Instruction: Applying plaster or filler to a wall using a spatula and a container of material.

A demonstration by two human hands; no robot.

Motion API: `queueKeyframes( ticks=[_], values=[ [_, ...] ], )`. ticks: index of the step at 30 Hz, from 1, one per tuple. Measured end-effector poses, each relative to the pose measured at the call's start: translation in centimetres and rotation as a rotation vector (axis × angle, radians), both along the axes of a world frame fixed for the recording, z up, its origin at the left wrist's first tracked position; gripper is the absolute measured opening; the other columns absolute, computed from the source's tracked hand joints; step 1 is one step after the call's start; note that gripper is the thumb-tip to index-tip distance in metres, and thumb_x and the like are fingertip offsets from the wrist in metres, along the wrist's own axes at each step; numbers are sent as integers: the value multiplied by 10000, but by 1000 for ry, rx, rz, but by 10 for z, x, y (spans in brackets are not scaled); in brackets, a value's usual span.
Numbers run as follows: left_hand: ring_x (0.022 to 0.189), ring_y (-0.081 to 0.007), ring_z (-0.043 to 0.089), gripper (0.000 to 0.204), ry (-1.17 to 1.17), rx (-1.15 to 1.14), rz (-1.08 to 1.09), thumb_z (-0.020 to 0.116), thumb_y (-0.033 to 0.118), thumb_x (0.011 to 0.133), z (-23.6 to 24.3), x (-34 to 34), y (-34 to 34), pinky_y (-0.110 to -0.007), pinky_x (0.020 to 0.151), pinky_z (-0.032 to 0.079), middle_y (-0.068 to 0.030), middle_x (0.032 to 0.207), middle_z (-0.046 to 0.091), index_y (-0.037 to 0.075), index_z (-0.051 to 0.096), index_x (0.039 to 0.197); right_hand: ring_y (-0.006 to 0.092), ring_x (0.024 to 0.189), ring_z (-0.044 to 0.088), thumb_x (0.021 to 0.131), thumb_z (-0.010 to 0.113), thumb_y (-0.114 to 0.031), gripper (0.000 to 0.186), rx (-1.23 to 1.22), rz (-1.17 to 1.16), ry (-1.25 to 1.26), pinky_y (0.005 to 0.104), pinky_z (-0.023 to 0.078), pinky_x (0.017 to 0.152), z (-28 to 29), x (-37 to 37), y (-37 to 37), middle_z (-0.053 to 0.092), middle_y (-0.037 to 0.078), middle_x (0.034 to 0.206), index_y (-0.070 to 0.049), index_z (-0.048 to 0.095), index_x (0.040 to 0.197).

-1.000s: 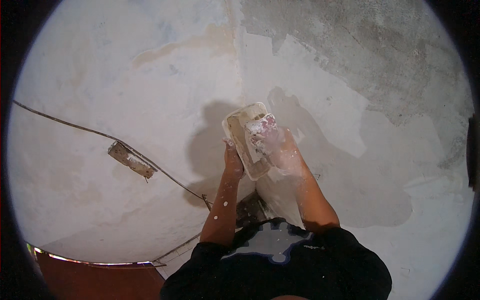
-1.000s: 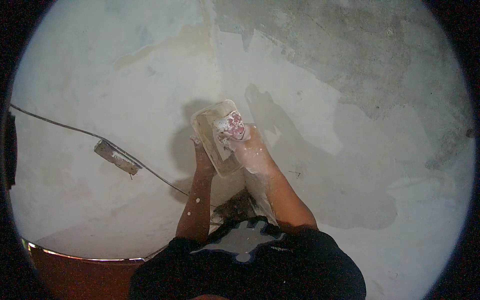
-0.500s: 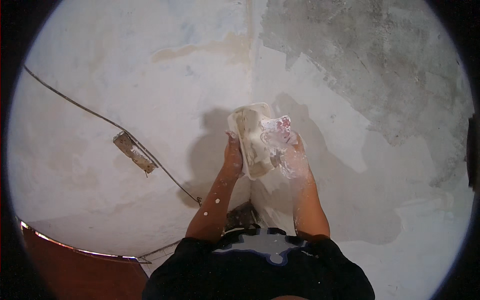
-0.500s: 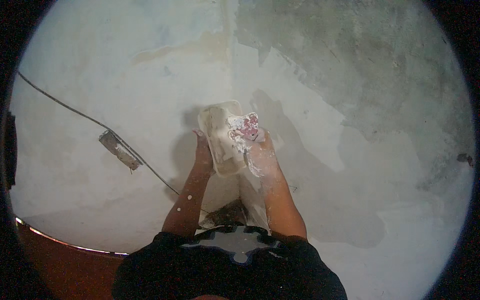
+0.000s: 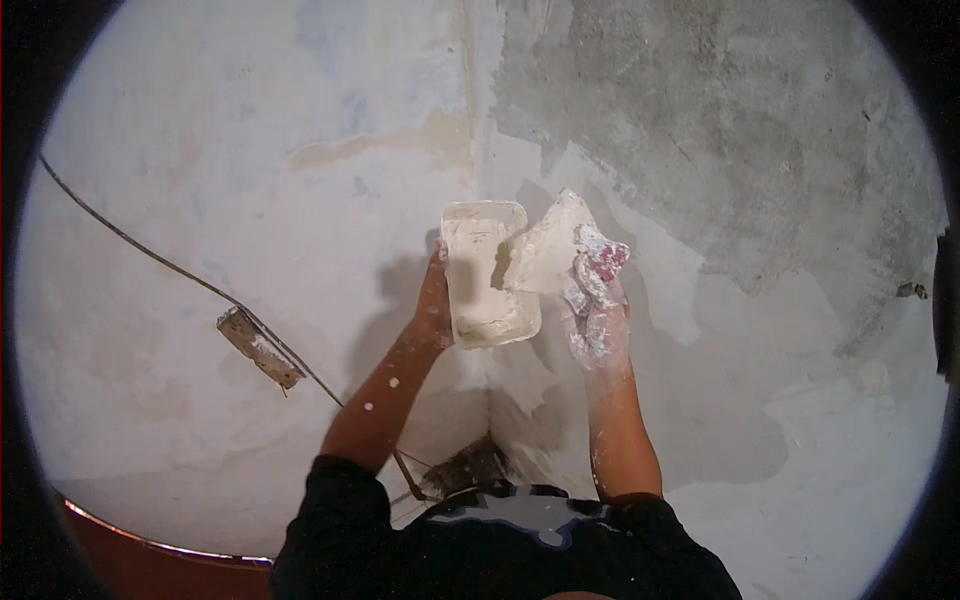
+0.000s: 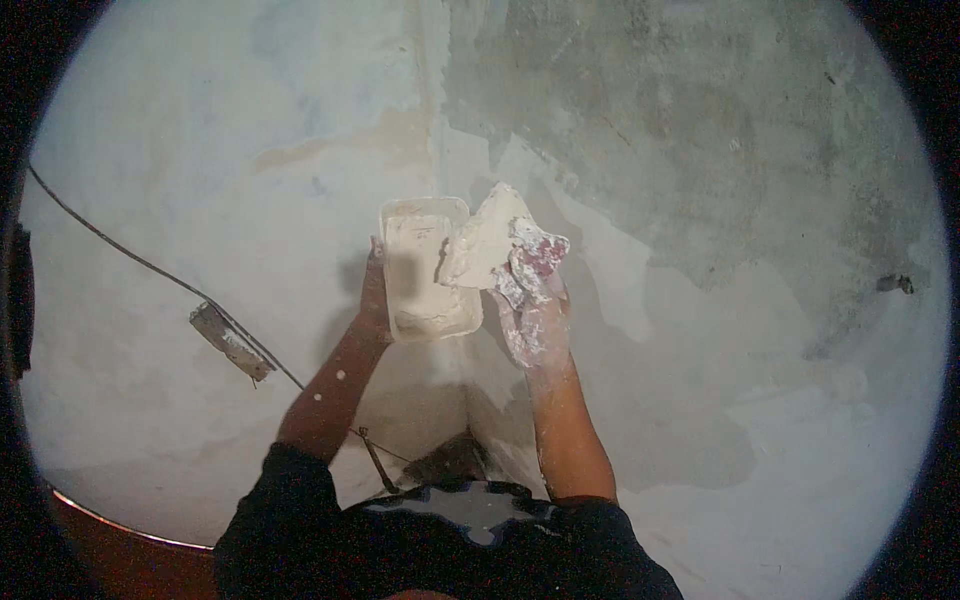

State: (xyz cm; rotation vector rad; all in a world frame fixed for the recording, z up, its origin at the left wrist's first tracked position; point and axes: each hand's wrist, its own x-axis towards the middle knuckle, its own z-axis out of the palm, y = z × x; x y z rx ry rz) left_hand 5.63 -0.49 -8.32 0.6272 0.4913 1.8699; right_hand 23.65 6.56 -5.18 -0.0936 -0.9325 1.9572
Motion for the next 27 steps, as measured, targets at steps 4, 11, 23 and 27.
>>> queueKeyframes(
  ticks=[4,11,23,27],
  values=[
    [1076,-293,523,714,159,26,-200,289,613,864,32,-29,-13,-468,913,445,-155,1238,474,78,333,1334,80,686,495,858,563,-115,178,-86,-77,49,246,451,595,15,-6,-14,517,-41,812,-90,554,1034],
    [1116,-267,514,659,532,39,-296,249,584,889,85,-30,-28,-438,930,448,-106,1264,474,110,350,1334,89,692,517,845,569,-117,169,-78,14,185,263,455,668,8,-6,-16,539,-35,838,-93,545,1011],
    [1045,-263,562,602,506,-130,-273,314,528,894,89,-52,-21,-412,911,469,-124,1186,536,72,428,1271,166,955,575,872,514,-56,282,-14,-57,167,312,492,820,5,-16,-8,571,55,1048,-29,500,1151],
    [1058,-278,548,616,423,-34,-389,329,540,884,78,-29,-39,-414,908,464,-135,1197,526,69,432,1267,172,955,575,874,510,-55,287,47,-57,209,312,494,817,2,-1,-10,570,59,1052,-29,495,1160]
  ],
)
